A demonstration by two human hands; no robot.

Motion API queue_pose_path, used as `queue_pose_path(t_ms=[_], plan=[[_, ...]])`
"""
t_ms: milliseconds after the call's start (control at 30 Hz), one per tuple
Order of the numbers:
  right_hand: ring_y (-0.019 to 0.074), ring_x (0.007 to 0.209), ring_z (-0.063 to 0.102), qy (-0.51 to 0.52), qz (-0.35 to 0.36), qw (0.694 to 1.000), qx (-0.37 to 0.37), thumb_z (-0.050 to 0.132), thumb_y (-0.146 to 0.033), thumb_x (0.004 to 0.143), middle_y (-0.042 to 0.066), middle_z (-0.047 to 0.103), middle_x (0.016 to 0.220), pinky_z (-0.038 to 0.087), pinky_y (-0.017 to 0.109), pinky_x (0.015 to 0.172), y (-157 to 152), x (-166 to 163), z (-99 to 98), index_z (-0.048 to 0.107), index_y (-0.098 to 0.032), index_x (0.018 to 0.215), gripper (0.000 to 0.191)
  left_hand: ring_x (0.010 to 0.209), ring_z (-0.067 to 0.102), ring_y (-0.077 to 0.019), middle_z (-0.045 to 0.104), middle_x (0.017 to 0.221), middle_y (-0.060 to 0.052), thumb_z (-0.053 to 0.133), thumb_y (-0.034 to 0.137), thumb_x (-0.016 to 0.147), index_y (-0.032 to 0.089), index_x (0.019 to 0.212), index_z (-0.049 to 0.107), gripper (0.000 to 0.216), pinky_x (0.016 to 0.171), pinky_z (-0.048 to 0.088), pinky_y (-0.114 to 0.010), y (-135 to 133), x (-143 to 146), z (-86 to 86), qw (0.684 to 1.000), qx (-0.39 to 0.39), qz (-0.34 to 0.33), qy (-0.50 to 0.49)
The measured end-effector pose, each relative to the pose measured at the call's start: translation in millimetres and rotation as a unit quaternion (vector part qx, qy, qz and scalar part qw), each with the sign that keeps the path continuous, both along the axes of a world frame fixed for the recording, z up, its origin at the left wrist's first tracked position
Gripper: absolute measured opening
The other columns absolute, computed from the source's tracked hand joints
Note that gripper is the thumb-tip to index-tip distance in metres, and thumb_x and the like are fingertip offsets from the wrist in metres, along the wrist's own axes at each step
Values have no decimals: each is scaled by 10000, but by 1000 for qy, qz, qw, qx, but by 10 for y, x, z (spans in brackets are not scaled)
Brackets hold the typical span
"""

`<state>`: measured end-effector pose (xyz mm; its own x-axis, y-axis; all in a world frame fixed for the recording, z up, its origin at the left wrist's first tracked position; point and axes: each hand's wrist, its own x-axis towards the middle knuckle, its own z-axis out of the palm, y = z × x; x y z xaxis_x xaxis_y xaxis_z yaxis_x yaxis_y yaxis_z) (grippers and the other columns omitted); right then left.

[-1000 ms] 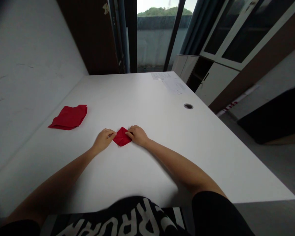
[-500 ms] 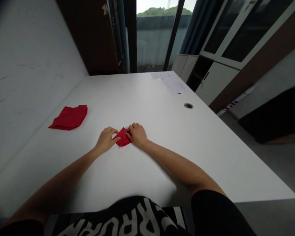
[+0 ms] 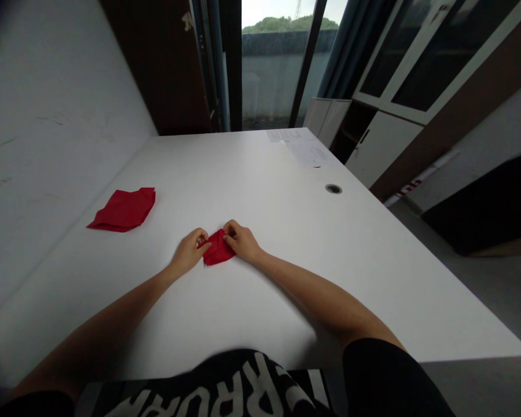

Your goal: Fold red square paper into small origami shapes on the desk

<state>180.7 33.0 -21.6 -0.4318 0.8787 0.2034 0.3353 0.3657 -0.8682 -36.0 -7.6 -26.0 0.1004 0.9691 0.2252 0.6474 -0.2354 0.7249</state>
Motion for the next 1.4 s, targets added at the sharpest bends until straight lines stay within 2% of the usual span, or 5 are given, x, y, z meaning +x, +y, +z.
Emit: queue_pose_path(t_ms=[233,400,833,1100,1400], plan=[[157,914,656,46,46,997,39,500,-211,910,27,718,1002,481,288,835,-80,-25,86,587,-218,1132,238,696,567,-134,627,783,33,643,297,860,244,1062,627,210,660,440,-245,-69,102,72,992,-47,-16,-119],[142,815,624,24,88,994,58,535,-223,920,12,705,943,467,262,777,-151,-48,113,611,-215,1131,225,663,539,-127,625,720,22,622,350,892,208,822,667,165,623,408,-238,-107,115,164,996,-23,-17,-86],[125,676,513,25,77,996,42,568,-350,954,3,657,775,380,250,650,-70,-8,92,667,-181,865,215,774,591,-140,656,861,-6,659,374,892,200,977,677,194,715,465,-247,7,27,61,971,22,19,-238],[126,677,518,165,108,972,-127,597,-518,927,-8,615,739,415,265,689,-4,-26,18,634,-165,867,360,607,516,-103,599,706,26,729,477,826,177,819,592,330,582,404,-214,32,41,64,922,-95,-12,-376],[113,641,465,95,77,988,-89,580,-477,926,-25,569,693,371,244,632,-34,-14,11,626,-168,799,338,649,495,-113,556,713,19,674,458,876,173,796,587,308,591,389,-221,-49,22,105,961,-40,-46,-270]])
